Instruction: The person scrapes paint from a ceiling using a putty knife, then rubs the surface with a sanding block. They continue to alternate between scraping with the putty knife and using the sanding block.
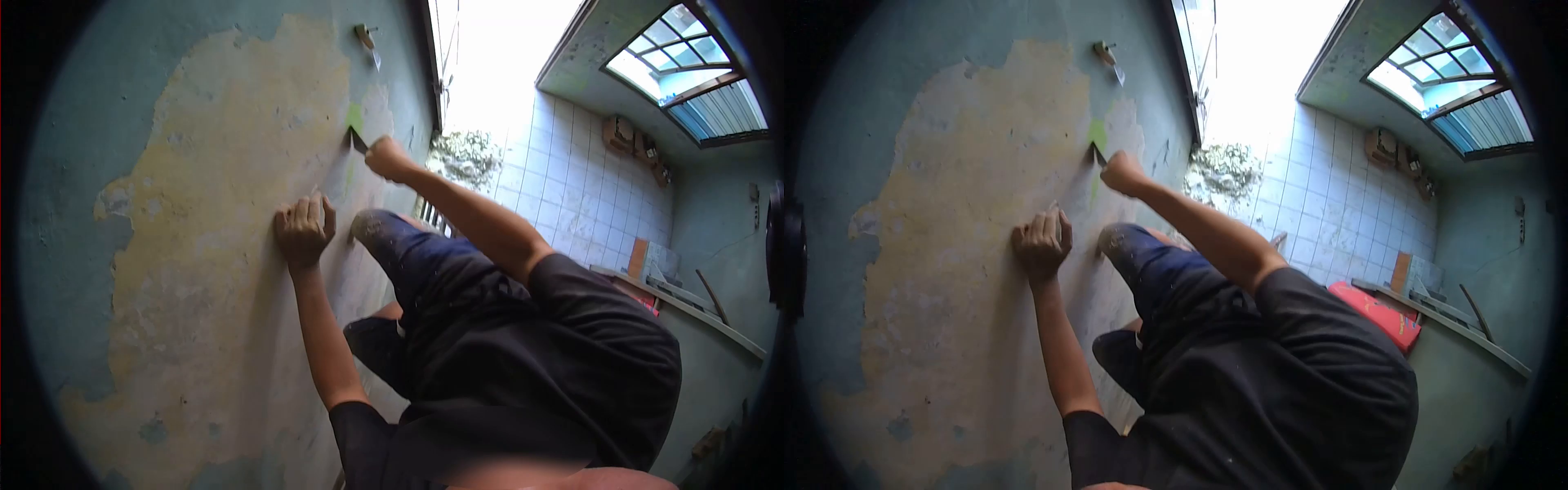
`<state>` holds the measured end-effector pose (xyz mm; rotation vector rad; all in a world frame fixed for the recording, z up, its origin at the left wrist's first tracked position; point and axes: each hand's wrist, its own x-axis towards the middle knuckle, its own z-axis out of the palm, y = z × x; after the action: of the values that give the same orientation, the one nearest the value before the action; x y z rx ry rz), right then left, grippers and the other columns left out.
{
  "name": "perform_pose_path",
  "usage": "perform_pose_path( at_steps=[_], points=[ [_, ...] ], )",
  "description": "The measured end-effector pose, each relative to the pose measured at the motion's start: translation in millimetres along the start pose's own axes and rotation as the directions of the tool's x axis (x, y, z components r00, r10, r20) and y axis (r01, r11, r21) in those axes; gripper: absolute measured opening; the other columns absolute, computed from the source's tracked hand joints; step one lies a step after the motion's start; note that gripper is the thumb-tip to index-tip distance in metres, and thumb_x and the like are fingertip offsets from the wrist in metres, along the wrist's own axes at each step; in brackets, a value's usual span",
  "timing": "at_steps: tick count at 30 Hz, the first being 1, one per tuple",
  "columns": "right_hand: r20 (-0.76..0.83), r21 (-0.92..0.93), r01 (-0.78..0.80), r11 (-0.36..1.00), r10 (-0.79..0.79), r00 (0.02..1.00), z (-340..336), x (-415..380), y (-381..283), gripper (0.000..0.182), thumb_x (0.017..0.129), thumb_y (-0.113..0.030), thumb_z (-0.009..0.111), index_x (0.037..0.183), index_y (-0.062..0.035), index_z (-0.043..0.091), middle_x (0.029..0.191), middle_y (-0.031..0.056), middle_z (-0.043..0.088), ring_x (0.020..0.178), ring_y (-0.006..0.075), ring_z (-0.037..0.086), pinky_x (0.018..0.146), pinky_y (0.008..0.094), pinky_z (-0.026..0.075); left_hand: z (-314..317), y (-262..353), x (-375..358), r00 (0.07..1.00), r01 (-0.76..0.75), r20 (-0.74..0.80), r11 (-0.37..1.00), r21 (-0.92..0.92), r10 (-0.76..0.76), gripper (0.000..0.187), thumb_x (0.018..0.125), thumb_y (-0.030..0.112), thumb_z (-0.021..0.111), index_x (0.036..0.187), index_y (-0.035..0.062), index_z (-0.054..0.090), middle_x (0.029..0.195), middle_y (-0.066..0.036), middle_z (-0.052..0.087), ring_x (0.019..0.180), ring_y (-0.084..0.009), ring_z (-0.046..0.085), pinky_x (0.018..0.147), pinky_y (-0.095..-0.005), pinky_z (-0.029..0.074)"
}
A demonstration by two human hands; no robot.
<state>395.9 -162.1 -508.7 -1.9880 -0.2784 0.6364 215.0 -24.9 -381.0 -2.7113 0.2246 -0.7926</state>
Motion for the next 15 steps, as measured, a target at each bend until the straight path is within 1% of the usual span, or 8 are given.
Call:
perform_pose_path(
  at_steps=[1,3,5,6,7,9,11,15],
  points=[
    [0.069,0.083,-0.188,0.979,0.182,0.981,-15,-6,-13,0.033,0.091,-0.020,0.054,0.070,0.0040,0.062,0.058,0.0128,0.060,0.046,0.0237,0.059,0.042,0.0397,0.046,-4,1,-4,0.998,-0.002,0.060,1.000,0.018,0.001,0.016,0.093,0.023,0.066,0.087,0.0114,0.074,0.076,-0.001,0.067,0.064,-0.0182,0.060,0.070,-0.0334,0.042],
    [0.071,0.087,-0.209,0.974,0.204,0.977,-14,5,-14,0.030,0.089,-0.020,0.056,0.071,0.0022,0.064,0.058,0.0130,0.060,0.046,0.0234,0.059,0.042,0.0401,0.046,0,-10,12,0.997,-0.007,0.071,0.998,0.068,0.002,0.016,0.093,0.024,0.065,0.086,0.0126,0.074,0.077,0.000,0.068,0.064,-0.0186,0.059,0.071,-0.0338,0.042],
    [0.049,0.094,-0.066,0.993,0.062,0.997,-16,-23,-26,0.029,0.090,-0.020,0.056,0.070,0.0005,0.064,0.058,0.0118,0.059,0.045,0.0227,0.058,0.042,0.0396,0.045,3,-6,4,0.999,0.007,0.036,1.000,0.022,-0.007,0.016,0.093,0.024,0.065,0.085,0.0125,0.073,0.076,0.000,0.067,0.064,-0.0187,0.059,0.071,-0.0340,0.042],
    [0.129,0.126,-0.184,0.975,0.168,0.977,-24,-30,-36,0.028,0.090,-0.019,0.056,0.070,-0.0004,0.062,0.057,0.0097,0.058,0.045,0.0217,0.057,0.042,0.0388,0.045,1,-4,6,0.998,0.010,0.058,0.999,0.031,-0.012,0.017,0.093,0.024,0.066,0.084,0.0125,0.073,0.075,0.000,0.067,0.064,-0.0183,0.059,0.070,-0.0339,0.041],
    [0.132,0.128,-0.190,0.974,0.173,0.976,-24,-25,-30,0.028,0.090,-0.019,0.056,0.070,-0.0004,0.062,0.057,0.0097,0.058,0.045,0.0217,0.057,0.042,0.0388,0.045,2,-2,4,0.998,0.009,0.063,1.000,0.028,-0.011,0.017,0.093,0.024,0.066,0.084,0.0125,0.073,0.075,0.000,0.067,0.064,-0.0183,0.059,0.070,-0.0339,0.041],
    [0.085,0.110,-0.208,0.972,0.199,0.976,-23,-4,-20,0.027,0.089,-0.017,0.054,0.068,-0.0001,0.061,0.057,0.0089,0.057,0.045,0.0208,0.057,0.042,0.0386,0.043,4,-5,6,1.000,-0.007,-0.008,1.000,0.018,0.007,0.016,0.093,0.024,0.065,0.084,0.0126,0.073,0.074,0.000,0.066,0.063,-0.0182,0.059,0.069,-0.0337,0.041],
    [0.133,0.131,-0.193,0.972,0.176,0.976,-16,-15,-19,0.024,0.086,-0.013,0.053,0.068,0.0002,0.062,0.057,0.0097,0.058,0.045,0.0207,0.057,0.042,0.0385,0.044,1,-6,6,1.000,0.000,0.021,1.000,0.018,-0.001,0.016,0.093,0.024,0.065,0.084,0.0127,0.074,0.074,0.000,0.066,0.063,-0.0180,0.059,0.070,-0.0336,0.041],
    [0.054,0.118,-0.227,0.967,0.222,0.974,-18,3,-11,0.026,0.088,-0.014,0.052,0.068,-0.0016,0.061,0.055,0.0080,0.056,0.044,0.0203,0.056,0.041,0.0385,0.043,4,-5,5,1.000,0.000,0.022,0.999,0.037,-0.001,0.016,0.092,0.024,0.065,0.085,0.0127,0.074,0.074,0.001,0.066,0.062,-0.0176,0.058,0.069,-0.0334,0.041]
  ],
)
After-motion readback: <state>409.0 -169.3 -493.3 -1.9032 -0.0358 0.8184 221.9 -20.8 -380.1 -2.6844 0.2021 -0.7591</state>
